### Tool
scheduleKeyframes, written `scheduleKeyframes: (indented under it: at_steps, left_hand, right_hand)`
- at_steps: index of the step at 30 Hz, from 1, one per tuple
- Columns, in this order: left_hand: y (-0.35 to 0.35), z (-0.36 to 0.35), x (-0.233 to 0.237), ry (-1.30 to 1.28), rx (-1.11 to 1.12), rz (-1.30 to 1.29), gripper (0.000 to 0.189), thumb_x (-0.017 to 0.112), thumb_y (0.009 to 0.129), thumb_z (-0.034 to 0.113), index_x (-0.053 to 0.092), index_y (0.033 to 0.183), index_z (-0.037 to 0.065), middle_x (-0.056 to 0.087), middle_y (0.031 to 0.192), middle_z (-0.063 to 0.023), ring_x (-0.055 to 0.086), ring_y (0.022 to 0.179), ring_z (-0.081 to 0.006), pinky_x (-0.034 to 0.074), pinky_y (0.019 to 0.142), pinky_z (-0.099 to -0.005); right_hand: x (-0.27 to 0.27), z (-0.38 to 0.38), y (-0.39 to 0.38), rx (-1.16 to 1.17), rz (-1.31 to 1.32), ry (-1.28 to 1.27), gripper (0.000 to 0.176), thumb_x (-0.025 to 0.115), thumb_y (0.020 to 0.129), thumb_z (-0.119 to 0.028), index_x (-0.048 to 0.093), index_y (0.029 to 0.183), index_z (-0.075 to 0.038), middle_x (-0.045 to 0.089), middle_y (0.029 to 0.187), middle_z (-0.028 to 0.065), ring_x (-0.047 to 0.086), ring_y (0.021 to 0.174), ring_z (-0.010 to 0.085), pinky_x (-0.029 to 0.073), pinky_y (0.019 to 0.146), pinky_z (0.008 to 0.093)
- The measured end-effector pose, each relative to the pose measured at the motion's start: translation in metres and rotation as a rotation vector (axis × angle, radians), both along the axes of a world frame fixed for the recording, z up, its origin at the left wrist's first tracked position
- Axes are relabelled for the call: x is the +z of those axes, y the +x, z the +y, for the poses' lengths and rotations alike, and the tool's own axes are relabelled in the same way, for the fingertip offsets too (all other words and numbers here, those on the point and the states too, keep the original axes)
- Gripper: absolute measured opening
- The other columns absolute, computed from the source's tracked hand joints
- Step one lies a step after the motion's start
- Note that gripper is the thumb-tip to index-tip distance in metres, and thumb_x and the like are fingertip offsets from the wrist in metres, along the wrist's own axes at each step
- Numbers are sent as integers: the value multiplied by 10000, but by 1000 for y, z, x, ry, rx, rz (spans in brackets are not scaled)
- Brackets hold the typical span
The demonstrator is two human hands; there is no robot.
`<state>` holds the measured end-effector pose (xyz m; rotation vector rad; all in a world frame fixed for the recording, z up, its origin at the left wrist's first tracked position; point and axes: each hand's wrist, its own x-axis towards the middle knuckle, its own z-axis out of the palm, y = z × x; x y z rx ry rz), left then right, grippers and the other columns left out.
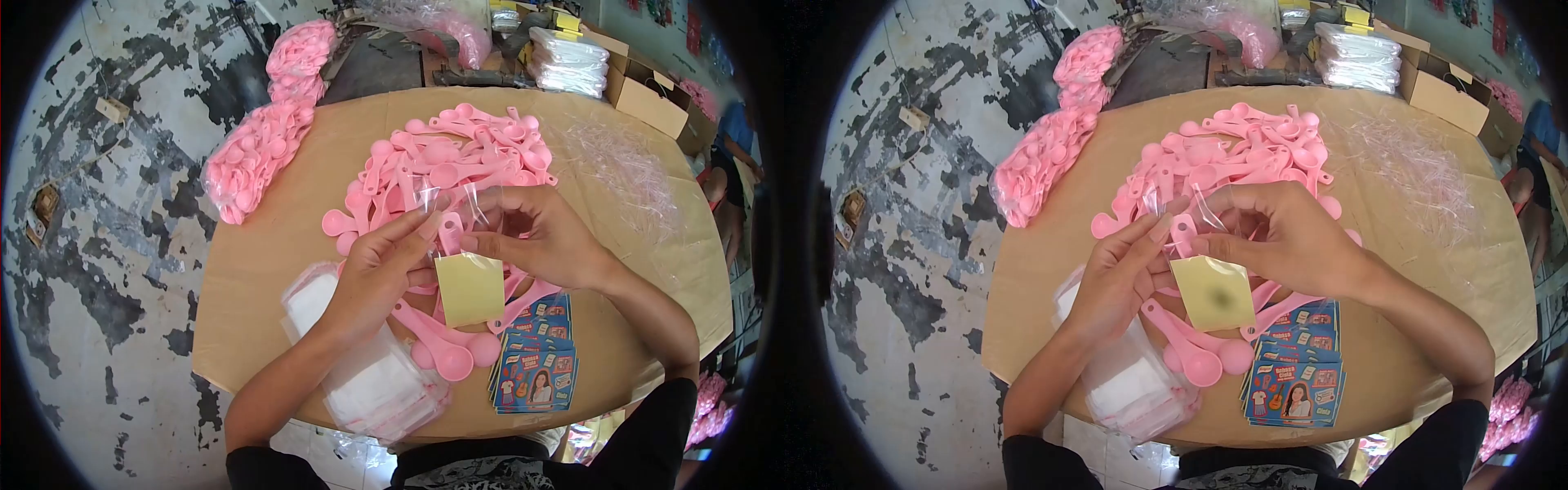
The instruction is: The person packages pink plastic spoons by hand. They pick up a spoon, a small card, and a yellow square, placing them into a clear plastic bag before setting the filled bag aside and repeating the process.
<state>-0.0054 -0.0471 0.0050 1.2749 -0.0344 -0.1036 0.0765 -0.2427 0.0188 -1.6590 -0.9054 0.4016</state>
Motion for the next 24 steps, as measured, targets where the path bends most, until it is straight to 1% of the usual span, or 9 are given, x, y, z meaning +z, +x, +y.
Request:
scheduleKeyframes:
  at_steps: [1, 4, 7, 10, 13, 16, 19, 22, 24]
  left_hand:
    - [1, 1, -2, 12, -9, -12, 385, 497, 995, 253, 511, 1327, 60, 627, 1062, -38, 635, 928, -120, 555, 785, -286]
    - [3, 0, 0, 87, 28, -32, 416, 419, 1014, 189, 398, 1391, 13, 607, 1173, -156, 664, 975, -247, 594, 773, -373]
    - [1, 2, 1, 78, 9, -58, 418, 419, 1015, 192, 396, 1393, 14, 606, 1176, -154, 660, 985, -238, 591, 787, -369]
    - [-1, -1, 3, 119, 4, -124, 401, 416, 1016, 192, 424, 1371, 5, 606, 1178, -142, 657, 994, -235, 588, 794, -369]
    - [1, 1, 5, 12, -6, -72, 366, 450, 1005, 184, 478, 1322, 4, 609, 1177, -125, 649, 1014, -233, 584, 801, -360]
    - [4, 4, 2, 144, -9, -161, 312, 497, 985, 165, 532, 1261, 22, 615, 1166, -108, 647, 1006, -205, 579, 812, -345]
    - [2, 6, 5, 141, 27, -142, 261, 555, 966, 177, 588, 1181, 32, 624, 1042, -10, 591, 882, -59, 509, 738, -208]
    - [1, 6, 10, 225, 29, -216, 229, 526, 964, 114, 581, 1171, 31, 632, 1097, -74, 629, 952, -124, 537, 832, -289]
    - [5, 13, 0, 299, 4, -345, 195, 521, 961, 99, 594, 1125, 23, 630, 1060, -58, 610, 959, -113, 504, 846, -271]
  right_hand:
    - [0, 1, -1, -19, 39, 29, 319, 672, 890, -181, 622, 1176, -50, 631, 713, -10, 507, 596, 16, 416, 515, 199]
    - [-3, 3, -3, -47, -12, 49, 287, 653, 902, -151, 624, 1170, -51, 635, 732, -14, 507, 604, 7, 408, 511, 188]
    - [-2, 1, 0, -22, -60, 49, 280, 643, 907, -137, 625, 1172, -52, 633, 733, -18, 508, 608, 9, 410, 513, 187]
    - [10, -5, 4, 47, -36, -41, 259, 635, 907, -108, 635, 1159, -45, 655, 801, 1, 544, 670, 22, 446, 564, 196]
    - [8, -4, 4, -8, -113, 83, 236, 629, 904, -81, 649, 1134, -37, 675, 896, 21, 577, 763, 40, 479, 647, 208]
    - [12, -7, 7, -19, -60, 14, 222, 623, 902, -65, 659, 1119, -33, 680, 981, 31, 585, 834, 48, 491, 714, 218]
    - [9, -7, 11, -29, -105, 28, 217, 619, 907, -70, 663, 1116, -33, 688, 987, 28, 590, 820, 48, 494, 711, 222]
    - [14, -9, 12, -11, -193, 36, 214, 606, 873, -5, 688, 1068, -40, 699, 967, 37, 609, 816, 75, 502, 726, 248]
    - [14, -16, 22, 82, -338, 36, 254, 597, 809, 50, 708, 1015, -49, 704, 933, 45, 614, 806, 108, 500, 734, 270]
